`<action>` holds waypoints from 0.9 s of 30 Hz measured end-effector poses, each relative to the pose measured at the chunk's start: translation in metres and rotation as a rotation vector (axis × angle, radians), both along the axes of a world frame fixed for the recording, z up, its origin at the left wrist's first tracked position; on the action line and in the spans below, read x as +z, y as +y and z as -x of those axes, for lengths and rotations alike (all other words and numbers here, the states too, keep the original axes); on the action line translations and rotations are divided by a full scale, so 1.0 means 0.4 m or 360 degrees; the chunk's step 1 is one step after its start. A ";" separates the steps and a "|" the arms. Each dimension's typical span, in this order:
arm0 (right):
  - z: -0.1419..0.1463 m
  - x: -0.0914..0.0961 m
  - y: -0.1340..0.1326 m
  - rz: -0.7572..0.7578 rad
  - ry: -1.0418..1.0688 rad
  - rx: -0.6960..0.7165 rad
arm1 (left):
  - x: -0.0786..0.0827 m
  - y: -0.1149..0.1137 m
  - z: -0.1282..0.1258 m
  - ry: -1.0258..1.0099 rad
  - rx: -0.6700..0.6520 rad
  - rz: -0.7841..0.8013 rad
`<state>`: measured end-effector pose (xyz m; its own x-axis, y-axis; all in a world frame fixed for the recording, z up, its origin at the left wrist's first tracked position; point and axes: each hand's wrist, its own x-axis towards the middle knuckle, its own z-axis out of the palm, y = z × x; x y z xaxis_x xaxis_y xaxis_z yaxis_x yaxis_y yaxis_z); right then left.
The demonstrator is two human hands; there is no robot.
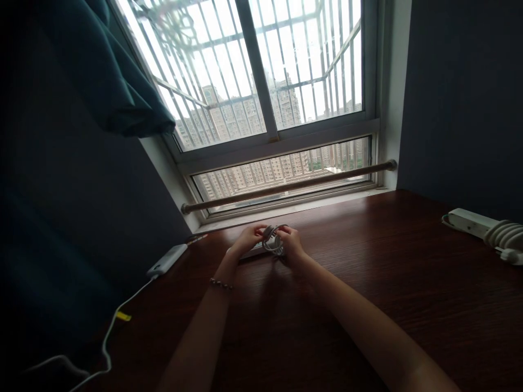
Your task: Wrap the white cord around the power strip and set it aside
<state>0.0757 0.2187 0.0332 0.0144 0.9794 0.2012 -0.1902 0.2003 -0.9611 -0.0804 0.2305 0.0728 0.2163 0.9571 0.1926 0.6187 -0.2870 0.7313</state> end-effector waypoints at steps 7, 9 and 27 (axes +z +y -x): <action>-0.010 -0.021 0.026 0.0121 -0.0019 -0.0166 | -0.019 0.014 0.015 -0.0095 0.0562 0.0134; -0.012 -0.037 0.038 0.0133 -0.0054 -0.0216 | -0.018 0.012 0.016 -0.0151 0.0571 0.0251; -0.078 -0.061 0.073 0.0706 -0.0001 0.0048 | 0.038 -0.036 -0.002 0.0317 0.0496 0.0568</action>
<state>0.1070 0.2480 0.0089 -0.0154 0.9710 -0.2386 -0.1892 -0.2372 -0.9529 -0.0797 0.2162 0.0879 -0.0905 0.9806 -0.1740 0.7725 0.1794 0.6092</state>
